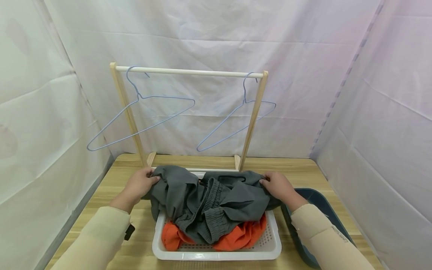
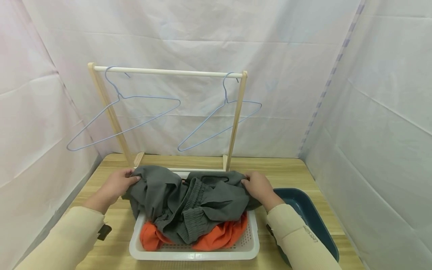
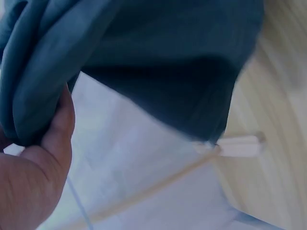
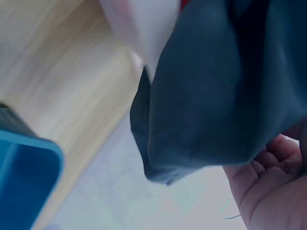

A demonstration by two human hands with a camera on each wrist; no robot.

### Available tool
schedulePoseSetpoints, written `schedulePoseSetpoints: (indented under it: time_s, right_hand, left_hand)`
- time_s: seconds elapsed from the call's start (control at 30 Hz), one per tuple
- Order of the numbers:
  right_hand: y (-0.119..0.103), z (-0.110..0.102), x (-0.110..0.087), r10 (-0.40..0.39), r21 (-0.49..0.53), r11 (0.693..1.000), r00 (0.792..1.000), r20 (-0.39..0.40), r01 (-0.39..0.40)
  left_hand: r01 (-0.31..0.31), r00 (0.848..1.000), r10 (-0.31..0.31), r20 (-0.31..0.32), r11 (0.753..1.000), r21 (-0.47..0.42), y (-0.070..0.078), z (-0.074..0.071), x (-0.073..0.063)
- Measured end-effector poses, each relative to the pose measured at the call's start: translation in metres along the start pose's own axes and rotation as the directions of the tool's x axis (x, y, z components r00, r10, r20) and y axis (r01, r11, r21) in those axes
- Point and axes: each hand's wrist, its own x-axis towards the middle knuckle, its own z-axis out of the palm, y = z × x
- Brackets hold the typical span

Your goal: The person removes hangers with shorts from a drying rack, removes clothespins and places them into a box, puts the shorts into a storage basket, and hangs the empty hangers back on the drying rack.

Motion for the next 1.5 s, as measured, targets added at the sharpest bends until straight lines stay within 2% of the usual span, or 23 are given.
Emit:
schedulePoseSetpoints:
  time_s: [0.2,0.3,0.5,0.63,0.73,0.83,0.97,1.17,1.3,1.43,1.5]
  right_hand:
    - [-0.02,0.001,-0.008,-0.018,-0.006,1.0,0.997,-0.069,0.017]
    - [-0.031,0.003,-0.013,-0.041,-0.02,0.999,0.995,-0.092,0.04]
    - [-0.054,0.011,-0.023,-0.095,-0.06,0.994,0.991,-0.093,0.089]
    - [-0.067,0.018,-0.031,-0.144,-0.111,0.985,0.984,-0.105,0.133]
    - [-0.075,0.025,-0.04,-0.206,-0.153,0.97,0.971,-0.118,0.187]
    - [-0.081,0.031,-0.048,-0.297,-0.199,0.943,0.945,-0.137,0.267]
    - [-0.086,0.037,-0.058,-0.411,-0.243,0.899,0.894,-0.18,0.365]
    - [-0.09,0.039,-0.066,-0.516,-0.258,0.85,0.825,-0.231,0.459]
    - [-0.092,0.04,-0.072,-0.588,-0.281,0.803,0.772,-0.239,0.525]
    - [-0.094,0.045,-0.08,-0.666,-0.337,0.738,0.712,-0.223,0.585]
    - [-0.094,0.048,-0.084,-0.686,-0.356,0.715,0.701,-0.192,0.602]
  left_hand:
    - [-0.032,0.998,0.033,-0.055,0.999,0.013,0.029,0.009,-0.005]
    - [-0.072,0.995,0.074,-0.065,0.997,0.032,0.045,0.016,-0.007]
    - [-0.158,0.986,0.161,-0.046,0.986,0.054,0.069,0.035,-0.014]
    - [-0.223,0.974,0.226,-0.03,0.971,0.092,0.077,0.05,-0.02]
    - [-0.247,0.968,0.25,-0.011,0.964,0.102,0.082,0.061,-0.027]
    - [-0.278,0.96,0.278,0.015,0.955,0.099,0.084,0.073,-0.035]
    - [-0.338,0.94,0.329,0.087,0.933,0.121,0.08,0.087,-0.046]
    - [-0.407,0.896,0.359,0.263,0.899,0.16,0.073,0.099,-0.057]
    - [-0.429,0.874,0.366,0.32,0.89,0.154,0.069,0.104,-0.06]
    - [-0.464,0.844,0.39,0.368,0.875,0.136,0.065,0.108,-0.063]
    - [-0.485,0.822,0.4,0.406,0.865,0.131,0.063,0.111,-0.065]
